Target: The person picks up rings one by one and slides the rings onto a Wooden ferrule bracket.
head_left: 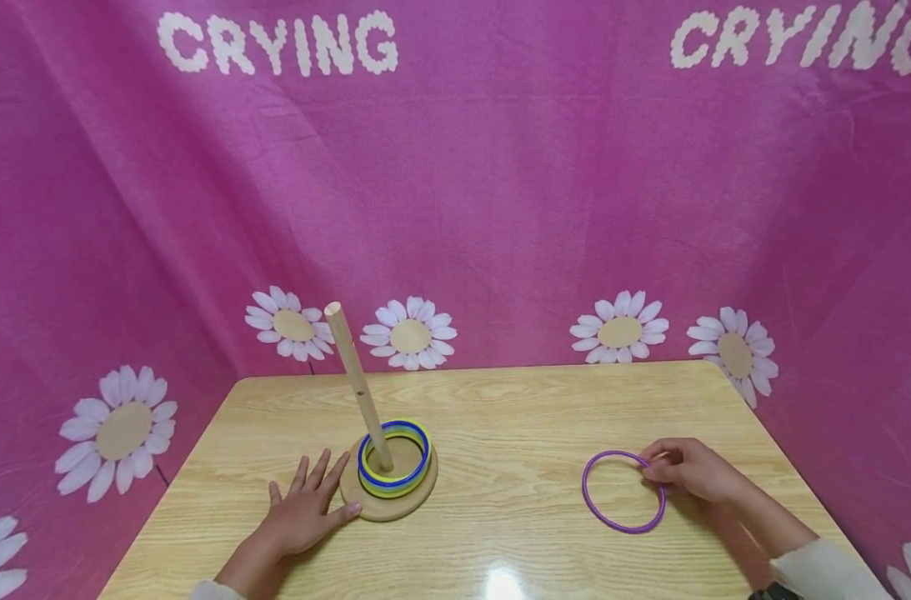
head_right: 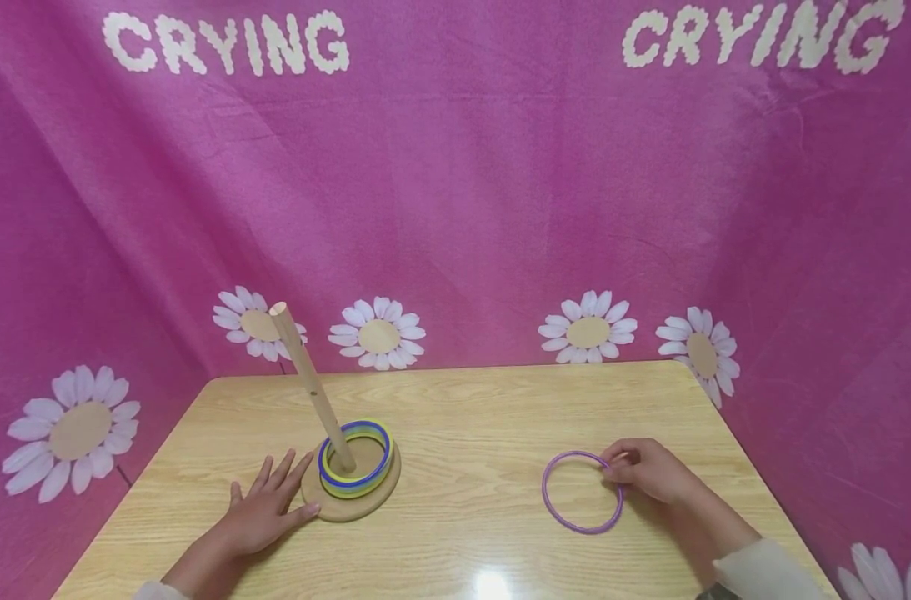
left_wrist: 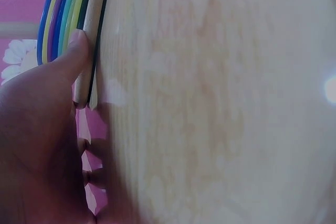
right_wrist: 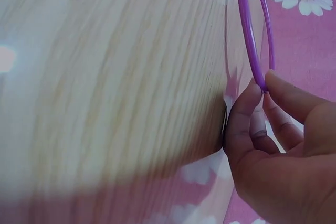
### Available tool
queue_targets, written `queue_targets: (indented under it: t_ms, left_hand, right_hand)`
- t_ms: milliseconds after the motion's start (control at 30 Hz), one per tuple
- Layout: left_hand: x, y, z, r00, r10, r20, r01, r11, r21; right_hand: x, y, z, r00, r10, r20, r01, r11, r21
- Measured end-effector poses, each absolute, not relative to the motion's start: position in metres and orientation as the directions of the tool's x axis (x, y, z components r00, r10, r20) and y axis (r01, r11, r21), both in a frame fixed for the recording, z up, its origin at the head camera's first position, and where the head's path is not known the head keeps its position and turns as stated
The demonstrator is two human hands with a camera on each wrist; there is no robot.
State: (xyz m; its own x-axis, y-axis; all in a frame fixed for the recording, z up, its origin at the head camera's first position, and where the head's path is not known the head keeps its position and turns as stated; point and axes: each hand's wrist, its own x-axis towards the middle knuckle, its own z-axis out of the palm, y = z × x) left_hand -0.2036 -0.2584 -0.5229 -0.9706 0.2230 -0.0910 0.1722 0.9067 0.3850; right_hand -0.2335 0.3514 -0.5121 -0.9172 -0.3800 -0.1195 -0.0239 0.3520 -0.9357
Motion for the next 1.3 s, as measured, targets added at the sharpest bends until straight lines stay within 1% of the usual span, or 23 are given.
queue_targets:
  t_ms: [100, 300, 533, 633, 800, 1033, 1300]
  left_hand:
    - [-0.204, -0.259, -0.525, -0.970, 0.227, -0.083, 0.178, 0.903, 0.392]
    - [-0.203, -0.260, -0.526, -0.970, 0.223, -0.098, 0.169, 0.907, 0.387]
    - [-0.202, -0.259, -0.521, -0.968, 0.220, -0.119, 0.159, 0.909, 0.385]
    - [-0.203, -0.259, -0.522, -0.969, 0.219, -0.113, 0.161, 0.910, 0.381]
    - [-0.203, -0.260, -0.523, -0.969, 0.214, -0.120, 0.157, 0.917, 0.366]
    - [-0.203, -0.260, -0.521, -0.968, 0.212, -0.134, 0.153, 0.923, 0.353]
    - [-0.204, -0.260, -0.521, -0.968, 0.211, -0.138, 0.150, 0.923, 0.355]
  right_hand:
    - [-0.235, 0.344, -0.512, -0.917, -0.376, -0.131, 0.001, 0.329, -0.944]
    - [-0.240, 0.321, -0.506, -0.926, -0.360, -0.115, -0.012, 0.331, -0.944]
    - [-0.251, 0.286, -0.493, -0.943, -0.318, -0.096, -0.004, 0.298, -0.955]
    - [-0.257, 0.268, -0.487, -0.952, -0.301, -0.062, -0.034, 0.304, -0.952]
    - [-0.265, 0.237, -0.472, -0.958, -0.286, -0.034, -0.053, 0.292, -0.955]
    - [-0.275, 0.196, -0.450, -0.952, -0.305, -0.029, -0.036, 0.204, -0.978]
    - [-0.286, 0.158, -0.421, -0.950, -0.311, 0.039, -0.094, 0.164, -0.982]
